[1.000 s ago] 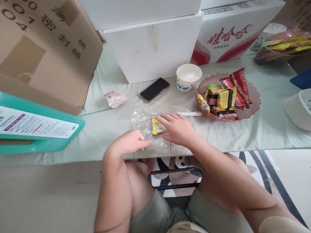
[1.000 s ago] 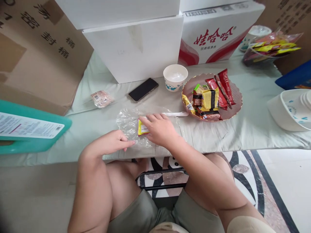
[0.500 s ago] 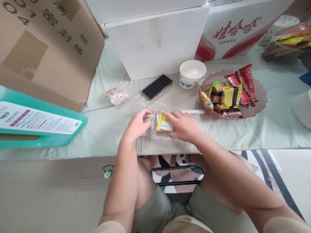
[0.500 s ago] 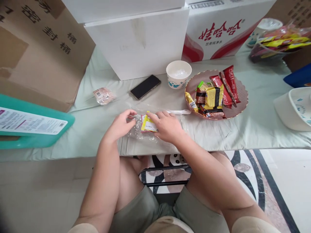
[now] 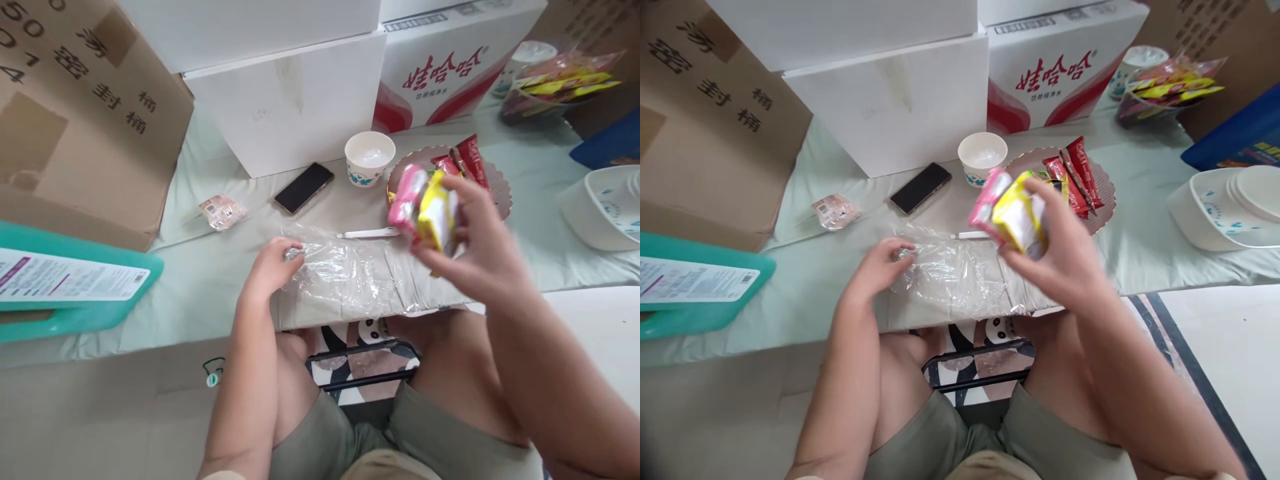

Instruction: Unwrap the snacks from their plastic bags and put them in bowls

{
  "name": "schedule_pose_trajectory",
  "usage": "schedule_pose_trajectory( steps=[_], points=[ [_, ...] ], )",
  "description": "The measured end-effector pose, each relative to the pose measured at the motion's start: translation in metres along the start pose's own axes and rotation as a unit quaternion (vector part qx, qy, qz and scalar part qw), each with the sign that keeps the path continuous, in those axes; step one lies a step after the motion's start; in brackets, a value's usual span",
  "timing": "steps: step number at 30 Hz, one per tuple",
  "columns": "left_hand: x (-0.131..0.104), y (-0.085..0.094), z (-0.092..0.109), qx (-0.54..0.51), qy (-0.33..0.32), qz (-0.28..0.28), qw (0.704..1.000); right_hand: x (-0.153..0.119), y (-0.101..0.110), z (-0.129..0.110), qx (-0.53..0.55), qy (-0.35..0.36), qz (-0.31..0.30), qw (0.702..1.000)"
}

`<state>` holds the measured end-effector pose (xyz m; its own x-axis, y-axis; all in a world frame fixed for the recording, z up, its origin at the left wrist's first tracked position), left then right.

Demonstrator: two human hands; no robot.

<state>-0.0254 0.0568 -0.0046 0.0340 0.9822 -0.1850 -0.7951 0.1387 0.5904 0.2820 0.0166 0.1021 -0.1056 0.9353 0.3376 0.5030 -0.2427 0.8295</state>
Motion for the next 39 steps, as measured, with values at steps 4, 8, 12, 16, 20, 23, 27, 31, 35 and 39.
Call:
schedule_pose_trajectory(
  steps=[4,8,12,16,20,23,27,31,35,39],
  points=[
    [0.003,-0.003,0.005,0.014,0.003,-0.004,1.0,0.023,0.03,0.055,-0.203,-0.134,0.051,0.969],
    [0.006,-0.008,0.006,0.018,-0.006,-0.015,1.0,0.046,0.009,0.068,-0.261,-0.11,-0.031,0.958],
    [0.005,-0.01,0.007,0.017,-0.01,-0.02,1.0,0.038,0.001,0.055,-0.27,-0.039,-0.028,0.962],
    [0.002,-0.008,0.009,0.01,-0.011,-0.018,1.0,0.013,-0.002,0.059,-0.254,-0.006,0.023,0.967],
    [0.004,-0.005,0.005,-0.006,0.004,-0.015,1.0,0.012,-0.013,0.067,-0.258,0.008,0.011,0.966],
    [0.006,-0.007,0.006,-0.01,-0.006,-0.033,0.999,0.02,0.002,0.047,-0.258,0.014,0.026,0.966],
    [-0.002,-0.013,0.011,0.003,-0.032,-0.078,0.996,0.007,-0.003,-0.015,-0.118,0.093,-0.019,0.989],
    [-0.025,-0.022,0.006,0.043,-0.001,-0.179,0.983,-0.036,-0.081,-0.048,-0.031,0.149,-0.201,0.968],
    [-0.04,-0.019,0.004,0.059,0.001,-0.216,0.975,-0.036,-0.122,-0.037,-0.117,0.118,-0.17,0.971],
    [-0.039,-0.013,0.0,0.058,0.006,-0.227,0.972,-0.001,-0.109,-0.021,-0.172,0.039,-0.123,0.977]
  ],
)
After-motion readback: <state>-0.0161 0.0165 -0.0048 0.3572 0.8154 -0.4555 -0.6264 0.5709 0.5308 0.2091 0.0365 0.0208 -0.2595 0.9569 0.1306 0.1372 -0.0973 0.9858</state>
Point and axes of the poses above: each hand's wrist, its own x-axis towards the middle knuckle, its own y-axis out of the back of the hand, z = x × y, the point moved 8 cm from there along x, towards the middle knuckle, and after that the axes turned 15 degrees about -x, right-handed, at the moved point
